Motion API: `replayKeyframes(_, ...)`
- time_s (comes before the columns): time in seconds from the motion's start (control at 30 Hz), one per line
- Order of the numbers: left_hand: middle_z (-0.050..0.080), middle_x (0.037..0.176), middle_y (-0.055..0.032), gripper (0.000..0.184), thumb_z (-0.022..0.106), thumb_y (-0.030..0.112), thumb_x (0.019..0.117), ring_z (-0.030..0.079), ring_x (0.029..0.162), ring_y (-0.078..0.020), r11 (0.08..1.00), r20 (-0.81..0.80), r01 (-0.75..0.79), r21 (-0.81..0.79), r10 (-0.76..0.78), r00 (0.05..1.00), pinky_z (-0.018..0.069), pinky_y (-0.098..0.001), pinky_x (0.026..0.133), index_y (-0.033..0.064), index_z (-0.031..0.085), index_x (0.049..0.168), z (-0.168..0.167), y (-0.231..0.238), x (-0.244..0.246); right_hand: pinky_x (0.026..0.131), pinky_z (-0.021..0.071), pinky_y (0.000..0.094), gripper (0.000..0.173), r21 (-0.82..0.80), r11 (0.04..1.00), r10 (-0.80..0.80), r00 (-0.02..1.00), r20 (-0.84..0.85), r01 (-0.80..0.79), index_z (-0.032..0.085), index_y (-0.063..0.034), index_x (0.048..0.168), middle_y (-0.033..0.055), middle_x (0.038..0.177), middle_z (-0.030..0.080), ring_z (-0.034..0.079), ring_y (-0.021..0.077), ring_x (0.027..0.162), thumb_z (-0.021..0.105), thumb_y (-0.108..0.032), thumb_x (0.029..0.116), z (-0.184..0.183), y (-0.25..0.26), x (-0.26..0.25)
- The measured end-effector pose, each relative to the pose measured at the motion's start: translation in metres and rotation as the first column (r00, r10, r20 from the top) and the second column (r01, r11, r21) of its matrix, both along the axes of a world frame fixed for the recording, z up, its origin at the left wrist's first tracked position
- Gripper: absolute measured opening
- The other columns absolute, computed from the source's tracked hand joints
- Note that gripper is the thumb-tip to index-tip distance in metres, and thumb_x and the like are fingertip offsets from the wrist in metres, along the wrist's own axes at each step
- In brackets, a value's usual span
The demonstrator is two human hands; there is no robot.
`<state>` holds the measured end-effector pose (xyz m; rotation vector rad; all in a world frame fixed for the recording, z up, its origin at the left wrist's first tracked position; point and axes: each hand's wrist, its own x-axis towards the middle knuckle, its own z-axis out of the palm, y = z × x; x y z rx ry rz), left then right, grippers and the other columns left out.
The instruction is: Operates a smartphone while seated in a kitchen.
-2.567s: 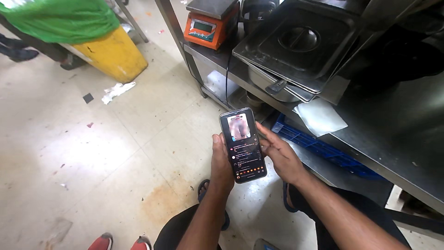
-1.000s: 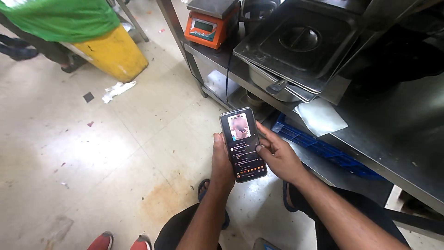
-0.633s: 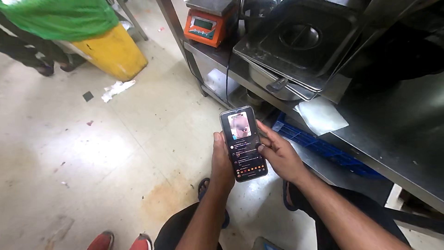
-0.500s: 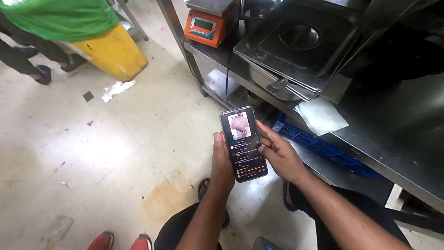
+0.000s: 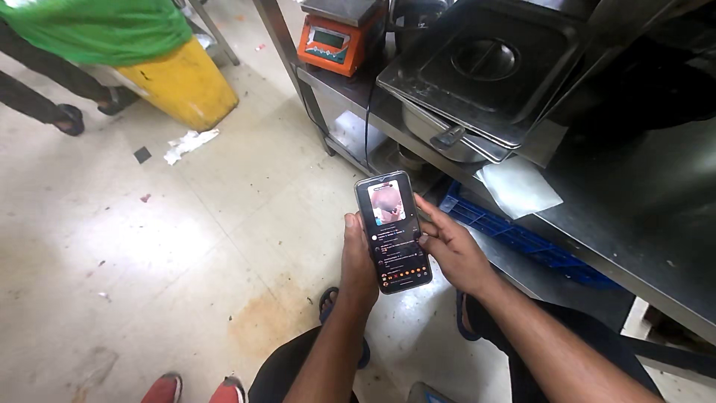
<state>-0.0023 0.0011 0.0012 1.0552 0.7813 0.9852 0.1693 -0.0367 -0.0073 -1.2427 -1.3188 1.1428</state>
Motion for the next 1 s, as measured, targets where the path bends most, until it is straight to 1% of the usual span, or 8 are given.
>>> replayKeyframes(0.13,0.068,0.122,-0.0045,0.089,0.016,0.085,0.0904,0.070,0.102,-0.0177,1.000,-0.002,0.006,0.006,-0.006,1.000,0.0612,-0.0394,0.079,0.0215,0.048,0.143,-0.0008,0.0007,-0.0006,0.081,0.0609,0.0312,0.067,0.004,1.000,0.002,1.000,0.001,-0.002,0.033,-0.0139,0.160,0.0029,0.121,0.072,0.072,0.0118,0.096,0.043,0.000,0.0956,-0.0004,0.0001,-0.0003)
replayKeyframes(0.33,0.068,0.121,-0.0033,0.088,0.017,0.085,0.0904,0.070,0.101,-0.0163,1.000,-0.019,-0.006,-0.014,0.006,1.000,0.0612,-0.0385,0.079,0.0221,0.048,0.143,0.0011,-0.0009,-0.0003,0.083,0.0609,0.0318,0.067,-0.019,1.000,0.001,1.000,-0.020,-0.001,0.033,-0.0148,0.160,0.0034,0.122,0.072,0.072,0.0125,0.098,0.043,0.001,0.0956,0.0020,-0.0006,-0.0007)
replayKeyframes(0.5,0.069,0.121,-0.0039,0.088,0.020,0.087,0.0892,0.070,0.102,-0.0168,1.000,-0.010,-0.010,-0.018,0.010,1.000,0.0611,-0.0389,0.079,0.0219,0.048,0.142,-0.0003,0.0002,0.0000,0.082,0.0611,0.0322,0.067,-0.008,1.000,0.003,1.000,-0.012,-0.003,0.032,-0.0144,0.160,0.0042,0.121,0.072,0.072,0.0132,0.096,0.043,0.001,0.0959,0.0003,0.0000,-0.0001)
replayKeyframes(0.67,0.069,0.121,-0.0038,0.087,0.017,0.085,0.0910,0.070,0.102,-0.0163,1.000,-0.008,-0.010,-0.013,0.010,1.000,0.0612,-0.0380,0.079,0.0218,0.048,0.142,-0.0002,-0.0005,0.0001,0.080,0.0610,0.0314,0.068,-0.012,1.000,0.000,1.000,-0.009,0.000,0.032,-0.0153,0.161,0.0030,0.122,0.072,0.072,0.0123,0.095,0.043,0.000,0.0956,-0.0001,-0.0001,-0.0001)
replayKeyframes(0.83,0.068,0.122,-0.0038,0.088,0.017,0.086,0.0898,0.070,0.102,-0.0166,1.000,-0.015,-0.013,-0.027,0.013,1.000,0.0609,-0.0382,0.080,0.0225,0.047,0.143,-0.0009,0.0006,0.0003,0.082,0.0609,0.0322,0.067,-0.009,1.000,0.006,1.000,-0.009,-0.007,0.032,-0.0154,0.160,0.0031,0.123,0.072,0.072,0.0125,0.097,0.044,0.000,0.0958,-0.0013,0.0007,0.0003)
replayKeyframes(1.0,0.068,0.123,-0.0039,0.087,0.019,0.086,0.0899,0.070,0.103,-0.0171,1.000,-0.009,-0.001,-0.020,0.001,1.000,0.0608,-0.0391,0.081,0.0226,0.048,0.143,-0.0015,0.0005,-0.0001,0.081,0.0611,0.0323,0.067,-0.008,1.000,-0.003,1.000,-0.016,0.003,0.033,-0.0147,0.160,0.0039,0.120,0.073,0.072,0.0130,0.096,0.043,0.000,0.0952,-0.0009,0.0002,-0.0006)
